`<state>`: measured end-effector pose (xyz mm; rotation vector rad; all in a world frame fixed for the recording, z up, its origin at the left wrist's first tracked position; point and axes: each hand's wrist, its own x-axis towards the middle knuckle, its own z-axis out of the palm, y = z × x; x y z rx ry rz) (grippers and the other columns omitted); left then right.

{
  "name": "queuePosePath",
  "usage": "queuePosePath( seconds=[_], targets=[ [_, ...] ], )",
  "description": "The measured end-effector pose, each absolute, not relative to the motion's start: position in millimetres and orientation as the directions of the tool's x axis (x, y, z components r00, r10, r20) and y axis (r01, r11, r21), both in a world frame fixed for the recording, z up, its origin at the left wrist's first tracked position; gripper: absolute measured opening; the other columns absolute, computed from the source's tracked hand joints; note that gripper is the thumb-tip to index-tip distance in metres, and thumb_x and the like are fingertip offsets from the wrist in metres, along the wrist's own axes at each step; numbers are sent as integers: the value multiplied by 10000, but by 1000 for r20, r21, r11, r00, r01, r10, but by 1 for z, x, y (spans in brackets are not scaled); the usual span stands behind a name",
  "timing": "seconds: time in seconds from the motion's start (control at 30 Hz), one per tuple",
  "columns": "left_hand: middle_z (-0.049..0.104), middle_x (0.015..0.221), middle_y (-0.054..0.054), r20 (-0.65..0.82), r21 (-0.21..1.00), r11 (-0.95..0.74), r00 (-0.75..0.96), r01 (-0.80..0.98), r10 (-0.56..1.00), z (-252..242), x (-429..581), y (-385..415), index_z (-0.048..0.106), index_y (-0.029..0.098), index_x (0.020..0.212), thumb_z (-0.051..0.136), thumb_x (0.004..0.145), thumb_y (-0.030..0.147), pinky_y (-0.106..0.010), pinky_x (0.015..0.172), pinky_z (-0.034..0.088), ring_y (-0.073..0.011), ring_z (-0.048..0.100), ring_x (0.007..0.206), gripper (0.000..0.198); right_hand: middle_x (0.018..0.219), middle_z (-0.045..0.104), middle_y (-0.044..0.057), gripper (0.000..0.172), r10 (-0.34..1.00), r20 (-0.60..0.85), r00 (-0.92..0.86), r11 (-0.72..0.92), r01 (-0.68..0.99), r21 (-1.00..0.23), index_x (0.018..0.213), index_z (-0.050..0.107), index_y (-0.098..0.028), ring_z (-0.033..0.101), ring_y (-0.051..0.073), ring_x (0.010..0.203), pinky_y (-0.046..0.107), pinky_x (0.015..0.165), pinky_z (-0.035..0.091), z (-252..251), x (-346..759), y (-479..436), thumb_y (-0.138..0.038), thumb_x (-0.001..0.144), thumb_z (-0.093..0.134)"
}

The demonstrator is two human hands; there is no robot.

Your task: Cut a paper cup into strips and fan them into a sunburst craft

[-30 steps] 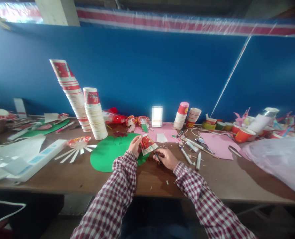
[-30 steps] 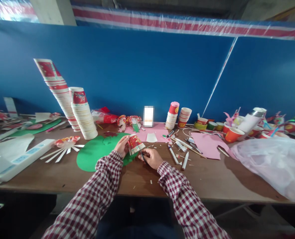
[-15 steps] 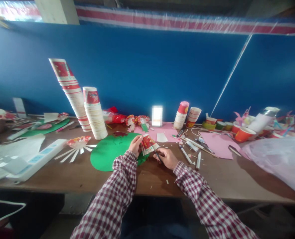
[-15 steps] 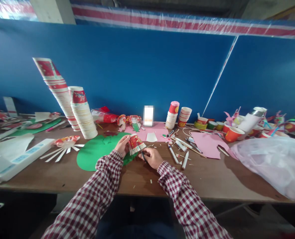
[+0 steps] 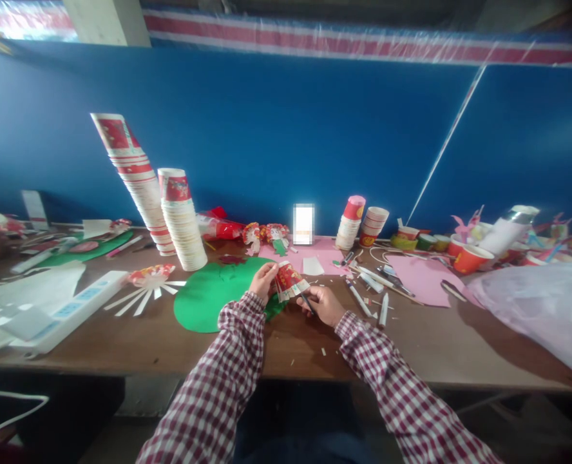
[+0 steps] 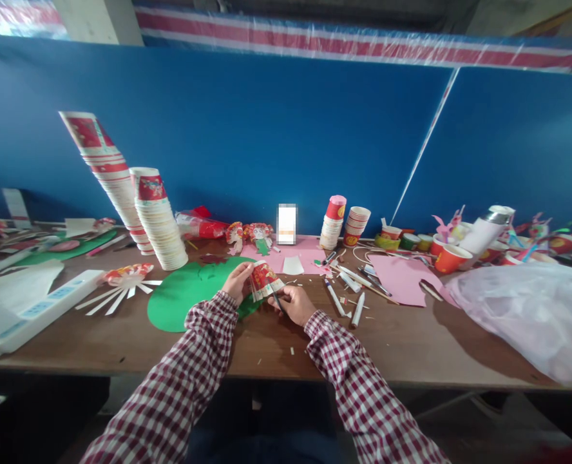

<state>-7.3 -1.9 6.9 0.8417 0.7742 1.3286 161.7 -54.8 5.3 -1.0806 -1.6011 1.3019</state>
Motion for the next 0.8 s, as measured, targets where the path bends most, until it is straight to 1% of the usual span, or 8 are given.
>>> queuePosePath(
  seconds=[0.2,0.4,0.53,0.63,0.73,0.8],
  targets=[
    [547,557,40,-38,876,77,91,-477,995,10,-8,-4,524,173,740,694,628,351,-198,443,459,-82,529,448,270,515,549,-16,285,940,130,-317,187,156,-970,781,610,-121,501,96,444,201,426,407,6,165,-56,-386,684,647],
    [565,596,32,-28,871,77,106,-485,994,10,-7,-4,532,175,751,690,631,348,-196,458,461,-85,539,485,263,535,550,-18,298,941,112,-320,177,181,-967,818,609,-129,500,100,454,210,441,418,4,162,-56,-398,692,634],
    [575,610,28,-50,850,65,42,-522,998,11,-7,-4,545,176,788,652,674,313,-195,456,452,-85,536,481,207,629,603,17,342,936,111,-334,213,288,-933,875,620,-130,551,130,537,221,477,440,-2,160,-54,-404,673,650],
    [605,665,6,-76,831,49,-25,-555,997,11,-10,-2,555,184,857,608,715,301,-213,473,460,-106,567,516,192,632,614,26,367,928,138,-346,275,386,-881,913,629,-127,562,138,557,216,480,427,-3,162,-54,-412,684,642],
    [614,686,-4,-102,798,39,-71,-602,992,10,-14,2,557,192,904,559,752,294,-233,485,470,-120,579,526,182,627,620,28,374,915,154,-373,314,419,-852,931,635,-125,556,132,549,207,474,411,1,163,-56,-415,695,633],
    [611,676,-11,-147,765,62,-80,-641,986,8,-17,6,556,187,909,521,779,303,-258,515,486,-132,586,537,177,623,621,27,371,911,165,-379,332,432,-838,925,642,-128,545,126,539,203,467,398,5,163,-58,-418,695,633]
  ],
)
